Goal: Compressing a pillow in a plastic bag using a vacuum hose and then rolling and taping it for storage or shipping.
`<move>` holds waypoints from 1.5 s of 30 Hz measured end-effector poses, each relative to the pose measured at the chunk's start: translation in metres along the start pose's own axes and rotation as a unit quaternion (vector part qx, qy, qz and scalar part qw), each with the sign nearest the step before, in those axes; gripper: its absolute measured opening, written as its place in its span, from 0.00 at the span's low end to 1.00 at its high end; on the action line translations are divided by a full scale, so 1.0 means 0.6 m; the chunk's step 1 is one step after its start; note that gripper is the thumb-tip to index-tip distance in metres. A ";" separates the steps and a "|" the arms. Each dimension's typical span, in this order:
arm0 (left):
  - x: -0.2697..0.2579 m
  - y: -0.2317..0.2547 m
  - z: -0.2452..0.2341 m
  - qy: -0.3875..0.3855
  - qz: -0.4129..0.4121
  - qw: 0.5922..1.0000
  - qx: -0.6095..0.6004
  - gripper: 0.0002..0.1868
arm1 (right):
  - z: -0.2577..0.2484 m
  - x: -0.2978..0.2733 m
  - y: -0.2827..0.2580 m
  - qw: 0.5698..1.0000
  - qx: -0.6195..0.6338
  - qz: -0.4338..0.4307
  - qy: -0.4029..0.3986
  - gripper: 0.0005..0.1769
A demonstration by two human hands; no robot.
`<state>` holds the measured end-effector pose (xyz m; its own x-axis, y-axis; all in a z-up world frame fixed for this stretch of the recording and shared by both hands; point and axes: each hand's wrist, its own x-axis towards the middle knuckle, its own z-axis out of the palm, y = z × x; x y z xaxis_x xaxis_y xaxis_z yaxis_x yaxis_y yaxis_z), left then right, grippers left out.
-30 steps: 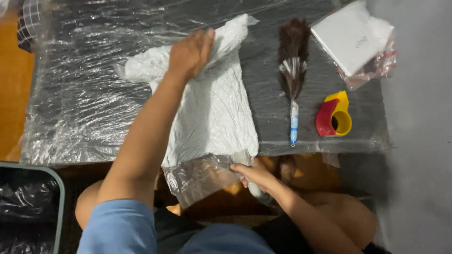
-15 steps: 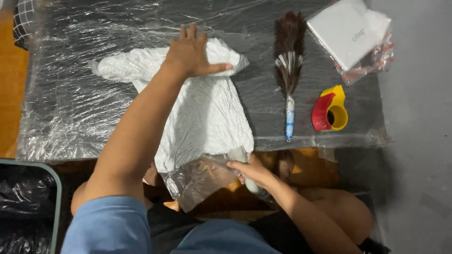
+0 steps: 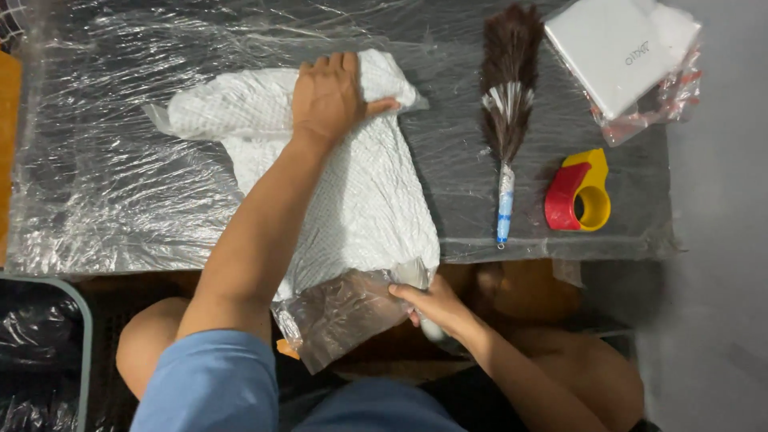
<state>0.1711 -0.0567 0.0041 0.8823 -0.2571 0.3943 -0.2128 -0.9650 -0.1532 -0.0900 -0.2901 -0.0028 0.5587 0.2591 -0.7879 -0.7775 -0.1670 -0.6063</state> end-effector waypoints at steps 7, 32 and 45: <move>0.019 -0.002 0.048 0.063 -0.051 0.996 0.035 0.51 | 0.000 0.008 0.000 1.000 -0.003 0.005 0.013 0.11; 0.015 -0.168 -0.071 -0.370 -0.031 0.922 -0.109 0.67 | -0.002 0.014 -0.006 1.000 -0.002 0.011 -0.003 0.13; -0.017 -0.049 -0.076 -0.123 0.073 0.987 0.079 0.57 | 0.004 0.015 0.003 0.999 0.034 0.000 -0.018 0.13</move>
<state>0.1490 -0.0280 0.0456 0.9260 -0.3549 0.1291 -0.2950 -0.8932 -0.3393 -0.0869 -0.2861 -0.0105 0.5489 0.2937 -0.7826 -0.7961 -0.1018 -0.5966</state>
